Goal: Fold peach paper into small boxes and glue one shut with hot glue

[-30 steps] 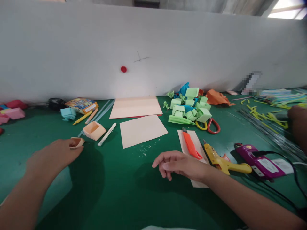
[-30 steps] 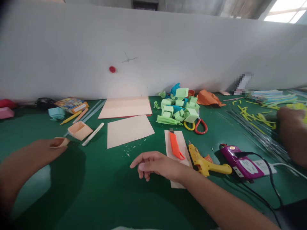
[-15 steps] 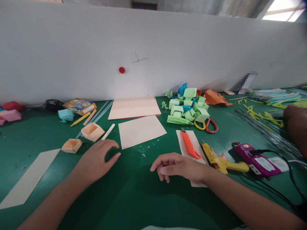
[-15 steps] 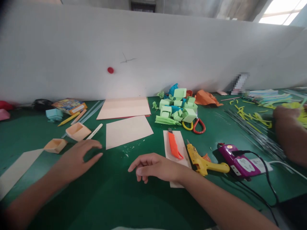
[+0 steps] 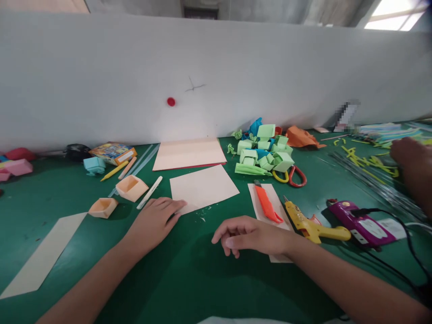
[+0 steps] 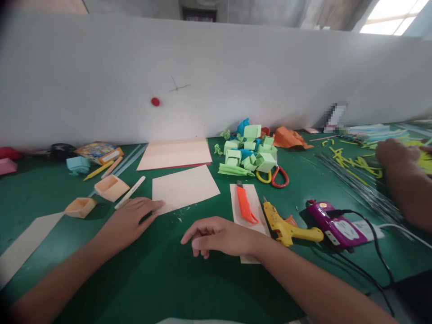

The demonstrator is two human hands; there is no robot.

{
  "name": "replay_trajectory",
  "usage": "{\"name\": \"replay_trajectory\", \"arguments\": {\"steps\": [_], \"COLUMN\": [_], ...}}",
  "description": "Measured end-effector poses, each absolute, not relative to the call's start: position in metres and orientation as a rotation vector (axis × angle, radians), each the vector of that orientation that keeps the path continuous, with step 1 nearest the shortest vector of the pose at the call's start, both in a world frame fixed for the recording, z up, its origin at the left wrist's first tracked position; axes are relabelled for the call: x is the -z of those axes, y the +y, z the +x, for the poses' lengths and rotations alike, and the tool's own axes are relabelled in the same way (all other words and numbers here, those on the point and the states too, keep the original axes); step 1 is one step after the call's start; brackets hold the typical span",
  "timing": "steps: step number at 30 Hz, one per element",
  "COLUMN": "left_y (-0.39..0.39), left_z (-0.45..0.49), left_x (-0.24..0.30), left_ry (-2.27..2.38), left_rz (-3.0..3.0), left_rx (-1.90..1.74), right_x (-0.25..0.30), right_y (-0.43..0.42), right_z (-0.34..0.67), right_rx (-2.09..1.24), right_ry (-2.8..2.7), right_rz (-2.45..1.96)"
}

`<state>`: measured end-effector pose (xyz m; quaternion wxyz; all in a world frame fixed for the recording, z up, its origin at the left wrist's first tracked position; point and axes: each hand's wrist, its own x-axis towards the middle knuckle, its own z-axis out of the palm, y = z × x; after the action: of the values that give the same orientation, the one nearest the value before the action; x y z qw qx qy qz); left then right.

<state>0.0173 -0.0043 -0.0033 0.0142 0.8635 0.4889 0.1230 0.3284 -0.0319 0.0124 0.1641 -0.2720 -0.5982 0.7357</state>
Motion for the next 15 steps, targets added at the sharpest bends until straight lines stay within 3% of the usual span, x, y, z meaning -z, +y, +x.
{"name": "replay_trajectory", "arguments": {"steps": [15], "left_y": [-0.0137], "left_z": [0.0141], "left_x": [0.0018], "left_ry": [1.365], "left_rz": [2.633], "left_rx": [-0.372], "right_x": [-0.0112], "right_y": [-0.0397], "right_z": [0.3293], "right_rx": [-1.943], "right_ry": [-1.838], "right_rz": [-0.784]}}
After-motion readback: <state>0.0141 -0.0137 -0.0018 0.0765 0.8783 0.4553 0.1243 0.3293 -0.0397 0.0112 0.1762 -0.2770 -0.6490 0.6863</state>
